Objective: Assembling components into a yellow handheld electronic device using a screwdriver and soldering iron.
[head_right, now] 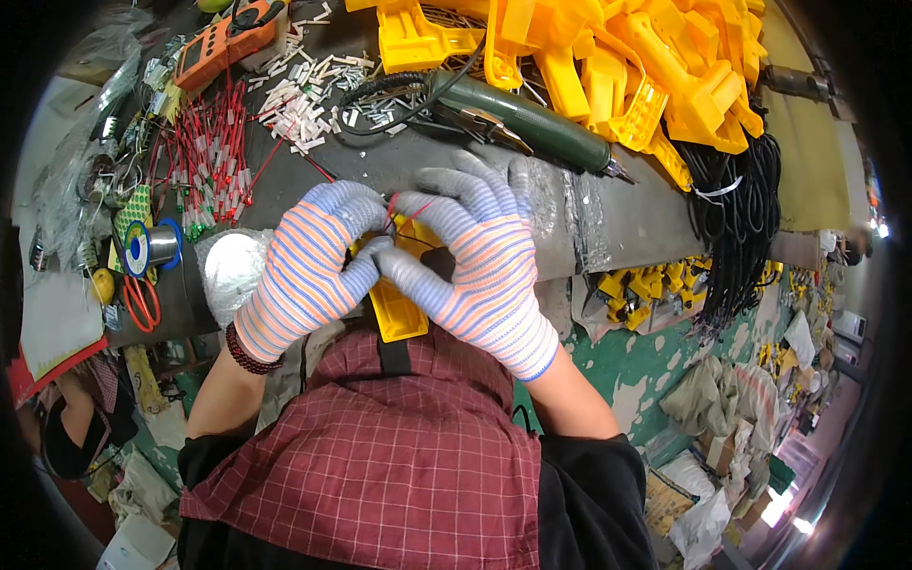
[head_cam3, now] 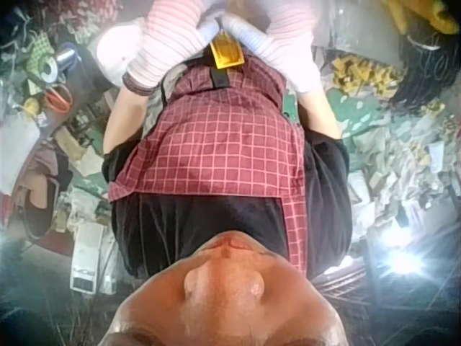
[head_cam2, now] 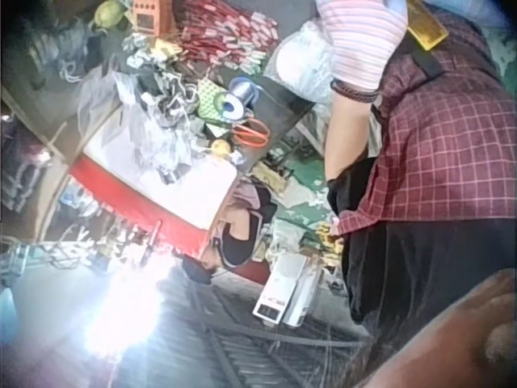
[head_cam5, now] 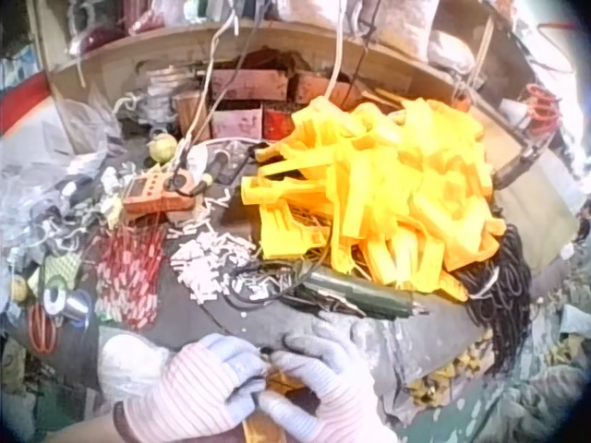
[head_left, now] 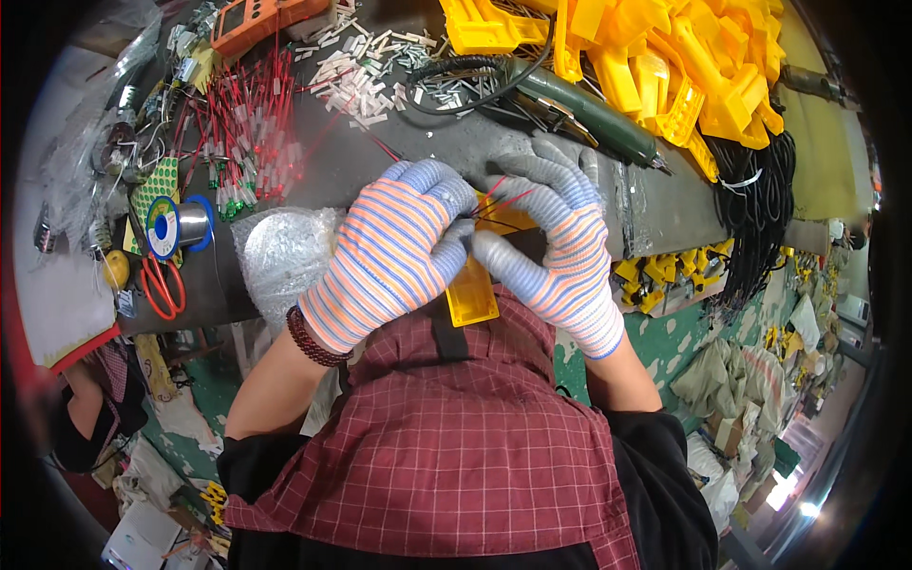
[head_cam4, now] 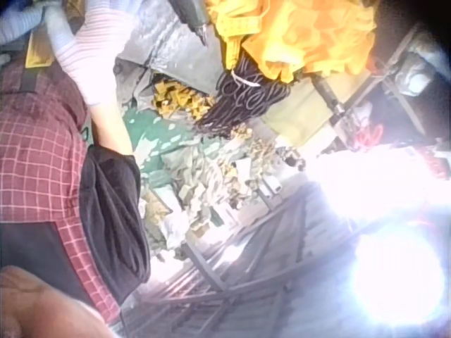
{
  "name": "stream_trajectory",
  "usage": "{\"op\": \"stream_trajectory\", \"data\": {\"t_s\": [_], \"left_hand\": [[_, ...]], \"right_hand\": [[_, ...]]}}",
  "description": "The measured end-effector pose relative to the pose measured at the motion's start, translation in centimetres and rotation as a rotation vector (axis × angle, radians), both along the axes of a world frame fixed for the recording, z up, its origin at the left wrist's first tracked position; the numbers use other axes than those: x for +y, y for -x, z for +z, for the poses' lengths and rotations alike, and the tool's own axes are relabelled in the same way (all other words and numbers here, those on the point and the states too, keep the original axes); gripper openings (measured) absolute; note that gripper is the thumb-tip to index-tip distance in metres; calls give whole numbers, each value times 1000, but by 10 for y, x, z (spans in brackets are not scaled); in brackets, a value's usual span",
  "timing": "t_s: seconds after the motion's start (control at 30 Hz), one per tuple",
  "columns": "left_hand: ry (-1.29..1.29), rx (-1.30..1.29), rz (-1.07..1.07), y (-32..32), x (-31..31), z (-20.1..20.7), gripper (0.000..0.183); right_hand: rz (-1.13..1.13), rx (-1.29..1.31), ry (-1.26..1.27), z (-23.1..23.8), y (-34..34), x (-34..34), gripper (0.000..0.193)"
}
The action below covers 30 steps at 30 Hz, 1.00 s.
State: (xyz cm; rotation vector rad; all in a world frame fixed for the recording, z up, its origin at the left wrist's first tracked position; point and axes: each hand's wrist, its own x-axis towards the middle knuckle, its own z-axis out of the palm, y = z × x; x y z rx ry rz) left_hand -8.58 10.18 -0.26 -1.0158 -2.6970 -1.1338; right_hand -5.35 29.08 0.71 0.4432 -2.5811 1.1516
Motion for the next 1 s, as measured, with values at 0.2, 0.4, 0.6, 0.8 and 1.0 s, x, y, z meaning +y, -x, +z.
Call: {"op": "stream_trajectory", "data": {"t_s": [0.2,0.4,0.6,0.8,1.0], "left_hand": [[-103,3,22,-10,-8,2,16],[-200,45,193,-41,-22,-12,18],[-279,161,238,-42,-2,-6,15],[-266,66,368,-39,-6,-5,16],[439,306,305,-23,8,10,24]], "right_hand": [[-145,100,-390,-18,-7,19,24],[-203,310,-51,9,-19,23,32],[149,-215,97,10,-18,-13,20],[161,-414,427,-8,-16,-6,16],[116,-443,417,-5,-17,-6,15]]}}
